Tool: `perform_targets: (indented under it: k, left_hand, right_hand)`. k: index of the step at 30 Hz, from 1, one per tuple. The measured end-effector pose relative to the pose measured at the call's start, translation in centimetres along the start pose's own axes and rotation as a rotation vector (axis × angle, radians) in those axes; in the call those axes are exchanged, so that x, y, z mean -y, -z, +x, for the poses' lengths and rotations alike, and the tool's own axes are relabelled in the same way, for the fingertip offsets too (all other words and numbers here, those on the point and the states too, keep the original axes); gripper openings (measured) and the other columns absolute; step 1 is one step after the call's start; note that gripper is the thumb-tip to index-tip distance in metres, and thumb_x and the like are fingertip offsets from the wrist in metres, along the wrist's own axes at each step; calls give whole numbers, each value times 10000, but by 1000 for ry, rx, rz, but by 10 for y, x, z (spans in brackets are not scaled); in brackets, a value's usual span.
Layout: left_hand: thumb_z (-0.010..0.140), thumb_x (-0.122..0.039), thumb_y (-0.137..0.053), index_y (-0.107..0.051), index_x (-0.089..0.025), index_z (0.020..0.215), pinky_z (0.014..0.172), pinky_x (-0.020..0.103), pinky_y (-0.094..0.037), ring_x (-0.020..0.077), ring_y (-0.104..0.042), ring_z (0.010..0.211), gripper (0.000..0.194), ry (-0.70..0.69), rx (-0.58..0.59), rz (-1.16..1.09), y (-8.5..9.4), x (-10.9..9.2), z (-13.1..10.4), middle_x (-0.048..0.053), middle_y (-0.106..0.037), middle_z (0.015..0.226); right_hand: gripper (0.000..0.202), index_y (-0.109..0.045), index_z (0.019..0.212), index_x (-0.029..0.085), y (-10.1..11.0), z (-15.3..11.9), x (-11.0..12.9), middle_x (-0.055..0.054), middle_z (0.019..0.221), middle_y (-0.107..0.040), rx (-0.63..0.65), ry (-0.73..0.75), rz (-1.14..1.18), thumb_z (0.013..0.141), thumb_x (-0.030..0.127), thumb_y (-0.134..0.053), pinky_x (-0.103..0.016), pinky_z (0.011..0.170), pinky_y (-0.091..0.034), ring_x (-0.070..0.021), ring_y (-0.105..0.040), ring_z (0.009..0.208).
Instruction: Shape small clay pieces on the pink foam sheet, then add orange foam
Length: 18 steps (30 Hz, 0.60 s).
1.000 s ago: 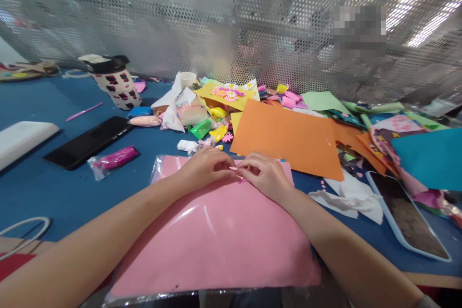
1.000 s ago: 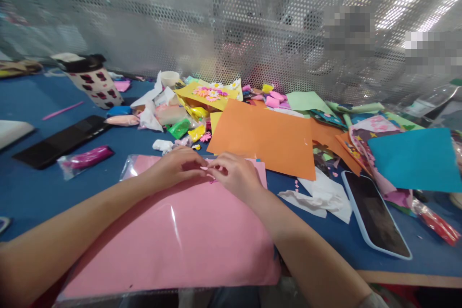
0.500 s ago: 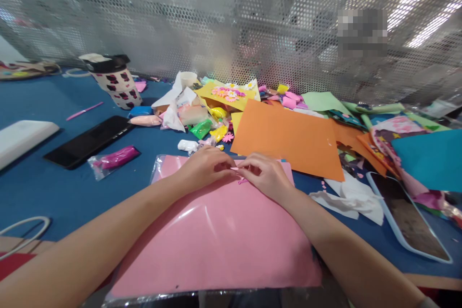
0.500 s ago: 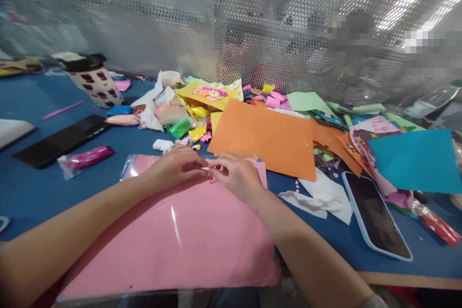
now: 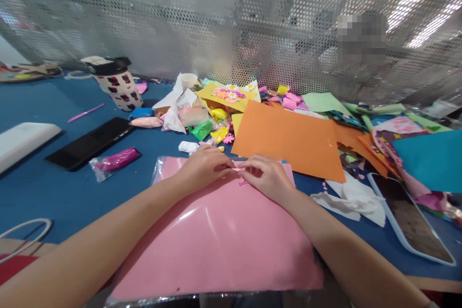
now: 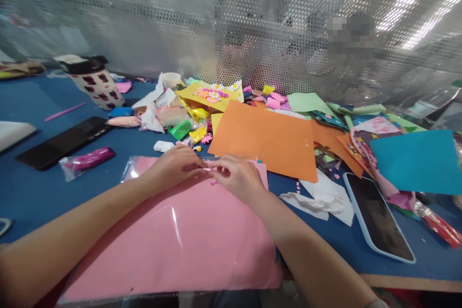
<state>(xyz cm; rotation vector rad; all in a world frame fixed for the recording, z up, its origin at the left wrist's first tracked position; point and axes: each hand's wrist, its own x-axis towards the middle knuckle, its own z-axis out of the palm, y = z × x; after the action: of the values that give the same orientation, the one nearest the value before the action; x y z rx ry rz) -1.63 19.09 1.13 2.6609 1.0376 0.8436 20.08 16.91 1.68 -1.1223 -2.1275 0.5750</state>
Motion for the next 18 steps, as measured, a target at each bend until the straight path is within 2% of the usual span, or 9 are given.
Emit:
perform_targets:
  k: [3, 6, 11, 14, 18]
  left_hand:
    - [945, -491, -541, -751, -244, 839, 770, 304, -365, 150, -619, 742, 342, -4, -17, 6, 0, 0, 0, -9, -741, 768]
    - [948, -518, -519, -758, -259, 850, 782, 304, -365, 147, -627, 756, 367, -17, 6, 16, 2, 0, 0, -13, -748, 777]
    - [965, -507, -493, -754, -266, 866, 778, 304, -355, 136, -624, 732, 368, -51, 12, 58, 5, -1, 1, -22, -751, 772]
    - [955, -515, -506, -749, -270, 846, 797, 313, -351, 139, -622, 735, 362, -49, 9, 93, 5, -2, 1, -32, -754, 769]
    - [937, -501, -547, -749, -276, 827, 803, 318, -345, 138, -611, 716, 321, -62, -11, 115, 4, -2, 1, -46, -749, 747]
  right_hand:
    - [169, -753, 1000, 243, 0, 0, 0, -6, 792, -694, 12, 13, -3, 844, 280, -701, -243, 618, -432, -126, -607, 684]
    - [110, -760, 875, 228, 0, 0, 0, -10, 779, -692, 23, 7, -10, 869, 297, -675, -245, 636, -436, -131, -615, 702]
    - [146, -750, 975, 238, 0, 0, 0, -6, 798, -694, 19, -1, 6, 853, 296, -692, -237, 601, -427, -123, -600, 673]
    - [91, -752, 880, 225, -1, 0, -2, -5, 788, -690, 6, -4, -6, 867, 266, -672, -239, 600, -420, -118, -590, 662]
    - [83, -750, 863, 230, -1, 0, -3, 0, 782, -685, 4, -16, 9, 866, 266, -675, -240, 600, -416, -115, -586, 657]
